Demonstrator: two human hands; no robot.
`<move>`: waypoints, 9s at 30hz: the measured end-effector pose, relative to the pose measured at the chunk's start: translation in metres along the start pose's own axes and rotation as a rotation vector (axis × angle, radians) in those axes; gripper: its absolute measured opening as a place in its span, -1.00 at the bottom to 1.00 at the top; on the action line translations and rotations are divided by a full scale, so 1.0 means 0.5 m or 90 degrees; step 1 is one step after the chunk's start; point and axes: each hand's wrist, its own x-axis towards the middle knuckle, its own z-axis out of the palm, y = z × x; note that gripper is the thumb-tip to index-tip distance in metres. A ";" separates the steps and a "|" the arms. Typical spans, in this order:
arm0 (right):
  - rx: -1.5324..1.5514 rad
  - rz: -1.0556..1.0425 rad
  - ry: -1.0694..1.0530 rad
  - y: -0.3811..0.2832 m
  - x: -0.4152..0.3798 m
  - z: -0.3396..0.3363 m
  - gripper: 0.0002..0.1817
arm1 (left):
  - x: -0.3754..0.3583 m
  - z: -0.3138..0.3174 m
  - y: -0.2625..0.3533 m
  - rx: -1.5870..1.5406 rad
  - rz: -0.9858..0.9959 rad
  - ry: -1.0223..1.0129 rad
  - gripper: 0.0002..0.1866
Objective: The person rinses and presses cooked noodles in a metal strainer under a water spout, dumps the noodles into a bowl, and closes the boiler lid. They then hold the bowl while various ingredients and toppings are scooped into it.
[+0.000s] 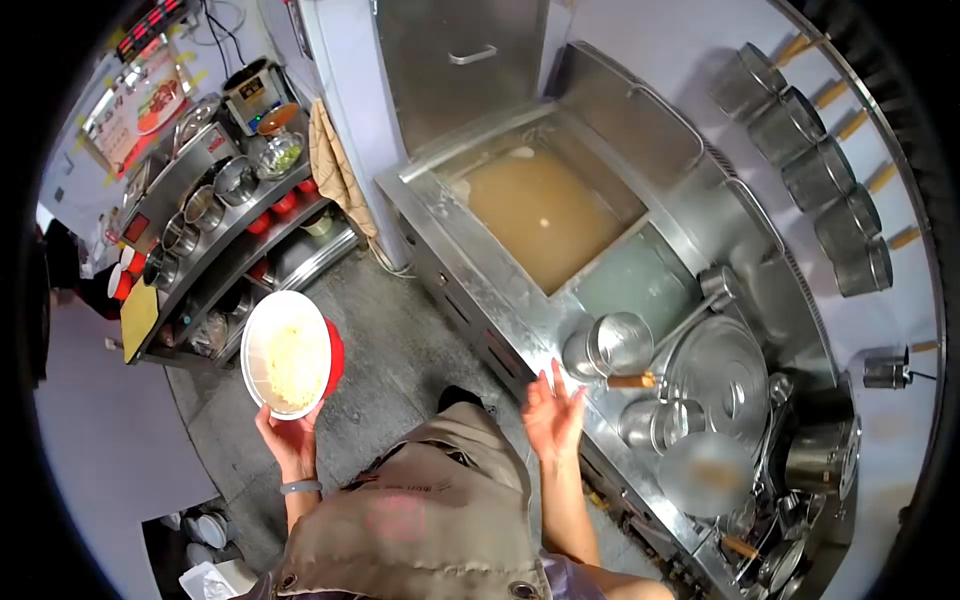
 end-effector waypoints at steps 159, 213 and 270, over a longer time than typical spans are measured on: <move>-0.457 1.319 -1.811 0.659 -0.048 0.000 -0.80 | -0.289 0.318 -0.529 -0.327 1.220 1.264 -0.25; -0.448 1.094 -1.335 -0.052 -1.149 -0.314 -0.74 | -1.711 0.186 -0.728 -0.439 0.866 0.656 -0.35; -0.322 0.305 -1.845 -0.677 -1.410 -0.537 -0.65 | -2.442 0.218 -1.132 -0.414 1.092 0.923 -0.27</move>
